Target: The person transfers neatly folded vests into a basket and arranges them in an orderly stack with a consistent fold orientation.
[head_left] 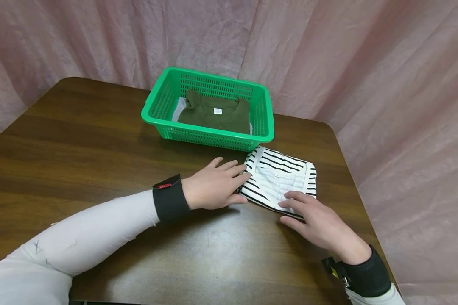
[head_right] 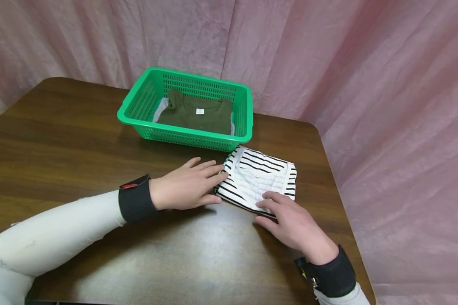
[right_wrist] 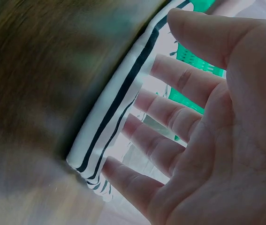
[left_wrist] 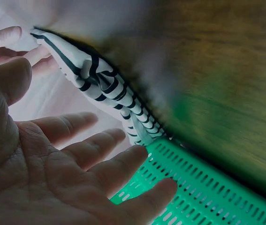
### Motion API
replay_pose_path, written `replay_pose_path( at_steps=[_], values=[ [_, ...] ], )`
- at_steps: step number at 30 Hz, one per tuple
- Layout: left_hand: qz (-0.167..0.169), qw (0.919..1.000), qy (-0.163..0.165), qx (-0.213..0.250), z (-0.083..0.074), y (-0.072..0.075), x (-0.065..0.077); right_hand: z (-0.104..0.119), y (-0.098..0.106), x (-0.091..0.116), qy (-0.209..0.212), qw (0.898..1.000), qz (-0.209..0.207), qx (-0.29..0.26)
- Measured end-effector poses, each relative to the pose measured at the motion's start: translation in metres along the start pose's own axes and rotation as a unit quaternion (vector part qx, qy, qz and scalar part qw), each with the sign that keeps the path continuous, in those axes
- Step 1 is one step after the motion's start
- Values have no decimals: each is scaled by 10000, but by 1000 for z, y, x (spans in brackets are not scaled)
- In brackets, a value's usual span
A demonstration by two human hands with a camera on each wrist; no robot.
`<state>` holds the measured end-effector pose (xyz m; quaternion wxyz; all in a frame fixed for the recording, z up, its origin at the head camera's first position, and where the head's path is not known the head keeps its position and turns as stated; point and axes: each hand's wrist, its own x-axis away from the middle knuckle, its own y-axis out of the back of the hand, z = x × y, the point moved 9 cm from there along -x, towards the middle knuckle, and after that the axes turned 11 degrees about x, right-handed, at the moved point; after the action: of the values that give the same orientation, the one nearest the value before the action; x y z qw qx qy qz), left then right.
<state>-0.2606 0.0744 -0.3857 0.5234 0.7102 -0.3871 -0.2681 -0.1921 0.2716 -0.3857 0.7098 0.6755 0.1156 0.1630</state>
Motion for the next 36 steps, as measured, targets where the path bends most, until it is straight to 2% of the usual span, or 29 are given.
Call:
replay_pose_path(
  at_steps=[11,17,24,30,36],
  values=[
    [368,9993,85,-25,4,-13,-21,-1,0,-4,-28,10000,-16,3],
    [429,9991,16,-12,3,-15,-24,-7,4,-9,-186,9996,-170,-86],
    [475,9988,-63,-76,0,-17,-26,-20,8,-15,-479,9981,-368,90],
    [486,9987,-96,-78,-1,-17,-27,-32,0,-18,-631,9978,-125,183],
    [537,9985,-70,-92,0,-18,-29,-38,-10,-20,-724,9972,189,5]
  ],
)
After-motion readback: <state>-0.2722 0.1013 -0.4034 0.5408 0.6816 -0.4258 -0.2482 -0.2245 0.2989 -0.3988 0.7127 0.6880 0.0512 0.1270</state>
